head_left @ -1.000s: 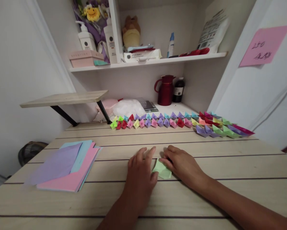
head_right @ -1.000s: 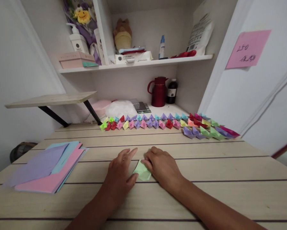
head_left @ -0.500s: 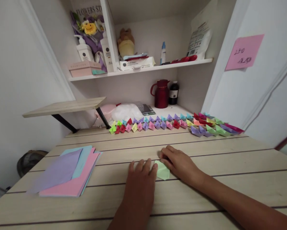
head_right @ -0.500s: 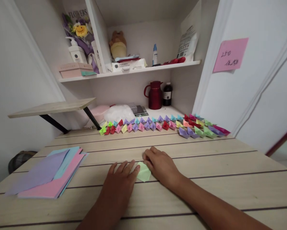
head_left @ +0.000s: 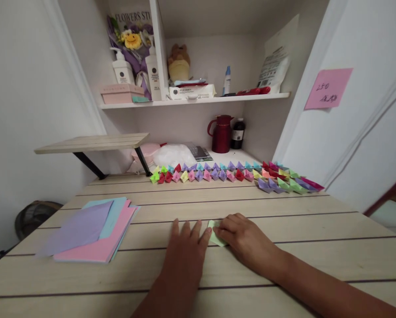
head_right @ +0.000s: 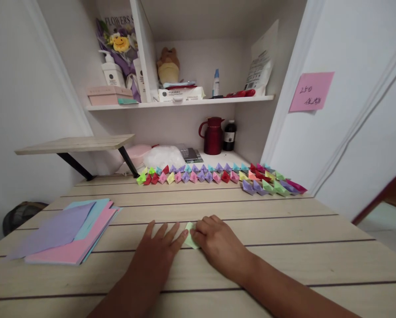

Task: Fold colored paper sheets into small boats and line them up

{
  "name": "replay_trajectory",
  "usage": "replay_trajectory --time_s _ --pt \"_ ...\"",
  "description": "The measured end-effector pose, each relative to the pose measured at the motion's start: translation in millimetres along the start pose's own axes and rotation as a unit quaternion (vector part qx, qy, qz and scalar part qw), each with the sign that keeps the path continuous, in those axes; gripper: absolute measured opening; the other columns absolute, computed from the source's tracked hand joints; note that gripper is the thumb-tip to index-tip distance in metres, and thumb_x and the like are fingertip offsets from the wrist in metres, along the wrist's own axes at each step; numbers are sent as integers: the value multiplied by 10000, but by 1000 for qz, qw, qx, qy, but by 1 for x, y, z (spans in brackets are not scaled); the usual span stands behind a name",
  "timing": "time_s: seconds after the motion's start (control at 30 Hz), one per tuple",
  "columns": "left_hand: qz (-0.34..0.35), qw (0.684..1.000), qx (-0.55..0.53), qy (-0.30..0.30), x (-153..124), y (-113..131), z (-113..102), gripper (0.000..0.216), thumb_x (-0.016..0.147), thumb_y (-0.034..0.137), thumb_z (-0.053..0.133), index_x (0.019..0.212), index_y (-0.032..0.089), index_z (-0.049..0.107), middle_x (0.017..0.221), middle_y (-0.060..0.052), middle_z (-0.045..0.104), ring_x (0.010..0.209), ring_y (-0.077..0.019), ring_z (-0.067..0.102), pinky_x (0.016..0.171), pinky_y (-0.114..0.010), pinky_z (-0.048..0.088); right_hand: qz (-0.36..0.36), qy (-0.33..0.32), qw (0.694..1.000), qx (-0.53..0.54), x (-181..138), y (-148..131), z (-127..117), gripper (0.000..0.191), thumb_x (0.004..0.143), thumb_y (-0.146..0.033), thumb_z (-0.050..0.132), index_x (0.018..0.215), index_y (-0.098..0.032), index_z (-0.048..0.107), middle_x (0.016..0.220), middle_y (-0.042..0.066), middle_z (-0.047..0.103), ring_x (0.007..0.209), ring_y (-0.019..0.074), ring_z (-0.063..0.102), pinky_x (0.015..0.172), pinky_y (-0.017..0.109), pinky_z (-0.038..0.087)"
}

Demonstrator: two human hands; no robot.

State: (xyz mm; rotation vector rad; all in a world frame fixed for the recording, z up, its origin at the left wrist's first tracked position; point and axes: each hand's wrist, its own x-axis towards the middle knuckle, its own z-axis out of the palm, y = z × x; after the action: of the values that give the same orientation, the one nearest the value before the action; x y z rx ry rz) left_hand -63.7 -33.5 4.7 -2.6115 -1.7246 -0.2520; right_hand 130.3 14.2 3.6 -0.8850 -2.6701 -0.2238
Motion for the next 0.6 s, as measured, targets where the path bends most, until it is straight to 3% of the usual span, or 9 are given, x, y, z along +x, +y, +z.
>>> replay_trajectory --time_s 0.2,0.33,0.47,0.6 --pt "-36 998 -25 -45 -16 -16 -9 639 813 43 435 1325 422 482 1454 -22 435 1325 -372 386 1006 -683 274 0 -8 1000 8 -12 -2 -1 300 953 -149 391 1150 -165 617 982 101 651 879 224 545 790 367 429" --pt "-36 995 -45 -80 -16 -23 -23 768 702 -23 447 1315 439 481 1474 15 408 1356 -317 356 1033 -588 308 46 -6 997 58 -13 -3 -3 297 855 -88 484 1085 -181 647 966 83 639 895 226 543 794 351 445" --pt "-68 992 -103 7 -7 -26 -21 517 817 67 397 1199 329 625 1343 -8 571 1253 -221 484 1043 -445 352 86 26 985 146 -6 1 -5 206 892 -165 474 936 -206 672 961 62 640 901 205 556 804 342 440" --pt "-85 982 -155 67 11 -17 -19 446 887 186 390 1305 227 538 1278 -60 611 1166 -204 540 1005 -371 401 112 27 964 239 0 12 -4 218 945 -262 444 869 -210 642 915 34 654 877 179 578 821 337 427"
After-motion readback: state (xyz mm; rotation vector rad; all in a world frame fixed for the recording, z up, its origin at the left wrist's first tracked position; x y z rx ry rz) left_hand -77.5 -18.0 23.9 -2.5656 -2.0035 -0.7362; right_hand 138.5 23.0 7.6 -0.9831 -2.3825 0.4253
